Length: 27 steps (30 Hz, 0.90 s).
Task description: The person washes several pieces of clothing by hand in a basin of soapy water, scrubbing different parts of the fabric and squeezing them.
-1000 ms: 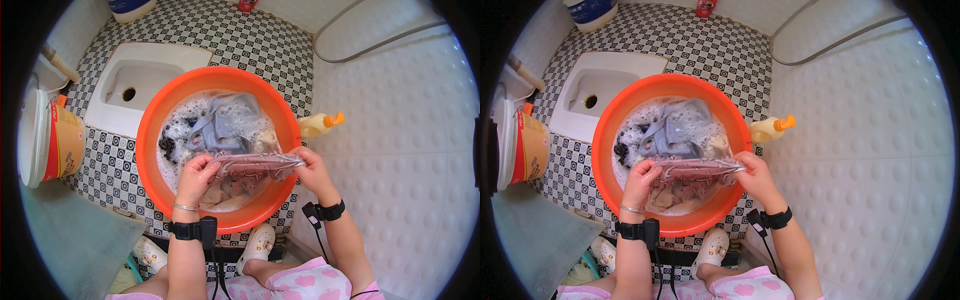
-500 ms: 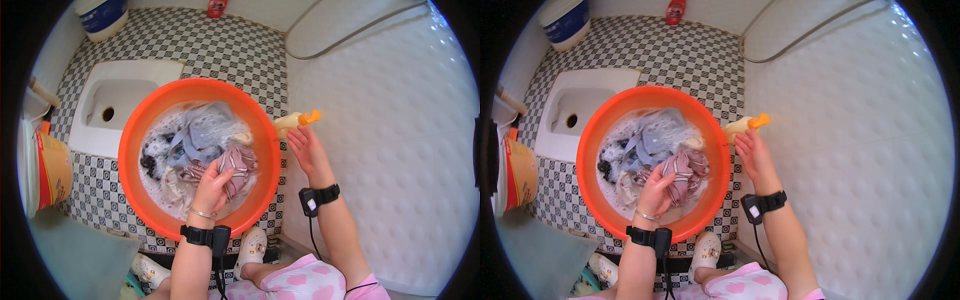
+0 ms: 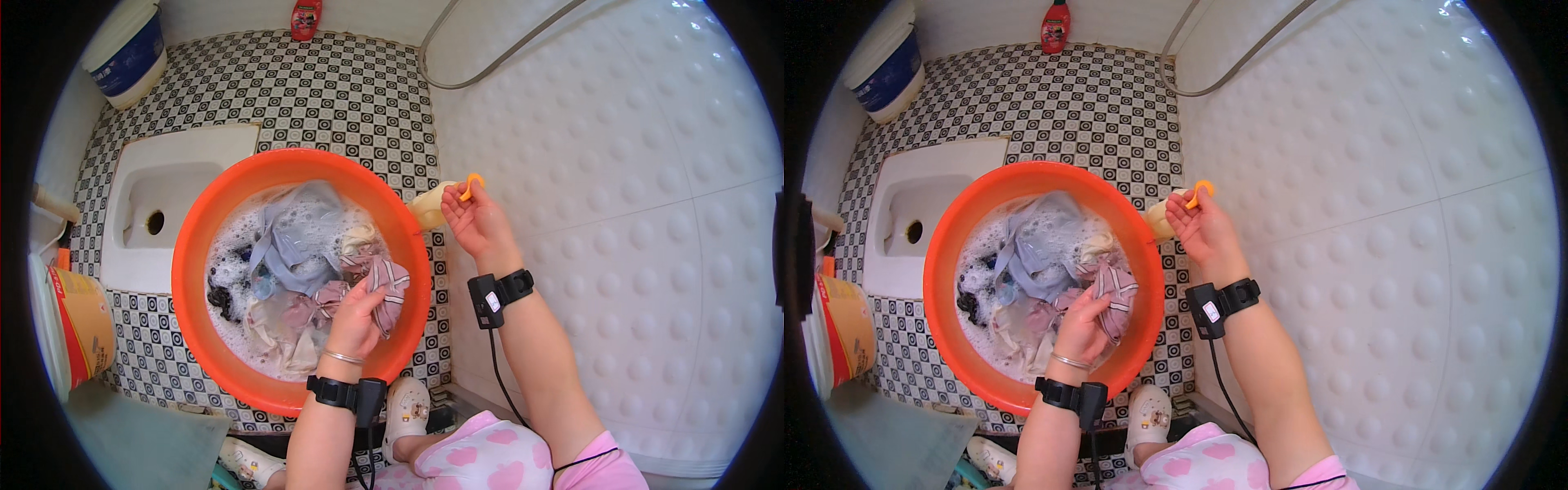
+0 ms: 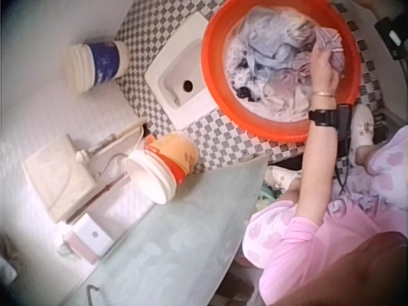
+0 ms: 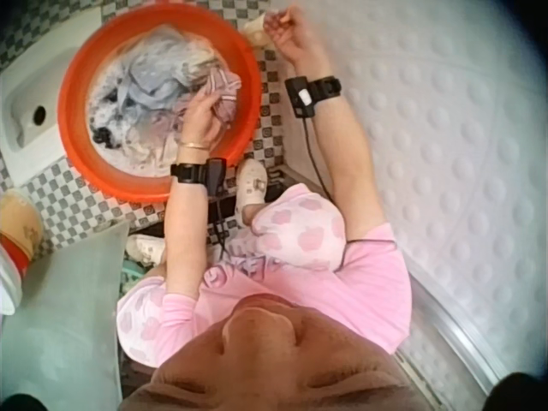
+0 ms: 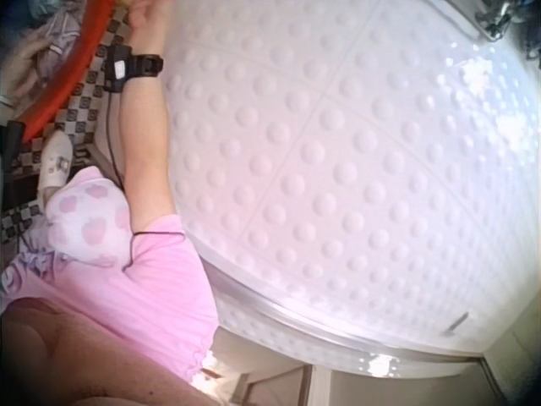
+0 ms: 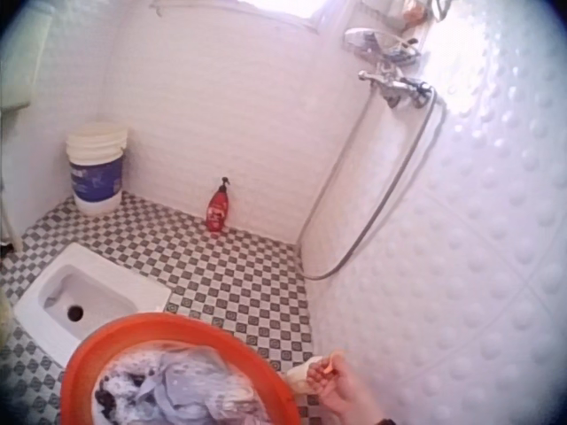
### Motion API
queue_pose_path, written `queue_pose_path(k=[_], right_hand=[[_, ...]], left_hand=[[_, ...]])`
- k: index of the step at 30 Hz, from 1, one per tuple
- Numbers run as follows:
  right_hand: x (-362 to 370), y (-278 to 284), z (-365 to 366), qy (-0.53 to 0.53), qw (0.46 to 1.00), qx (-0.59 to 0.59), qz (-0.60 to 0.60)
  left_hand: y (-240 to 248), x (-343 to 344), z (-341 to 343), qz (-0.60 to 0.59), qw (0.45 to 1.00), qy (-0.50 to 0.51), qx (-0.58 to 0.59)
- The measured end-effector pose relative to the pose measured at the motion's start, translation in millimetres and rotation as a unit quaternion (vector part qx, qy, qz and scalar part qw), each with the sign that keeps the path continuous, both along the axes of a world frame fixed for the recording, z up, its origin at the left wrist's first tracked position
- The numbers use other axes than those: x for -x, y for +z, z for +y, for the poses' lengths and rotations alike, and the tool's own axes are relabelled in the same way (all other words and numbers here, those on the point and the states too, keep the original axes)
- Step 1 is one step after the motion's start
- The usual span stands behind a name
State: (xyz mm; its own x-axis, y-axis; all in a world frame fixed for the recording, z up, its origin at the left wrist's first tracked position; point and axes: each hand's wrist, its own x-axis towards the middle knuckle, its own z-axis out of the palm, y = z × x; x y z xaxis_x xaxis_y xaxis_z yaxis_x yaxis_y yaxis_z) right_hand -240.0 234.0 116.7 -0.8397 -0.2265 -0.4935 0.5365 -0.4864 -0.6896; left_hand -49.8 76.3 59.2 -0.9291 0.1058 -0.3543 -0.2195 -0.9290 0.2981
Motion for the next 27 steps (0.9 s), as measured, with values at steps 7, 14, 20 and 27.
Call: queue_pose_path(k=[7,14,20,27], right_hand=[[5.0,0.7,-0.9,0.036,0.998,-0.049,0.017],[-55.1,-21.6,-28.7,0.102,0.993,0.031,0.046],[-164.7,-22.3,-75.2,0.415,0.527,-0.465,0.578],[-150.2,-29.7,-78.6,0.397,0.499,-0.465,0.613]], left_hand=[[-2.5,3.0,-7.6,-0.041,0.998,0.036,-0.014],[-3.1,-5.8,-16.3,0.001,0.994,0.094,-0.064],[8.9,-16.2,-16.1,-0.086,0.979,0.124,-0.136],[-2.0,-40.4,-30.1,0.017,0.985,0.049,-0.164]])
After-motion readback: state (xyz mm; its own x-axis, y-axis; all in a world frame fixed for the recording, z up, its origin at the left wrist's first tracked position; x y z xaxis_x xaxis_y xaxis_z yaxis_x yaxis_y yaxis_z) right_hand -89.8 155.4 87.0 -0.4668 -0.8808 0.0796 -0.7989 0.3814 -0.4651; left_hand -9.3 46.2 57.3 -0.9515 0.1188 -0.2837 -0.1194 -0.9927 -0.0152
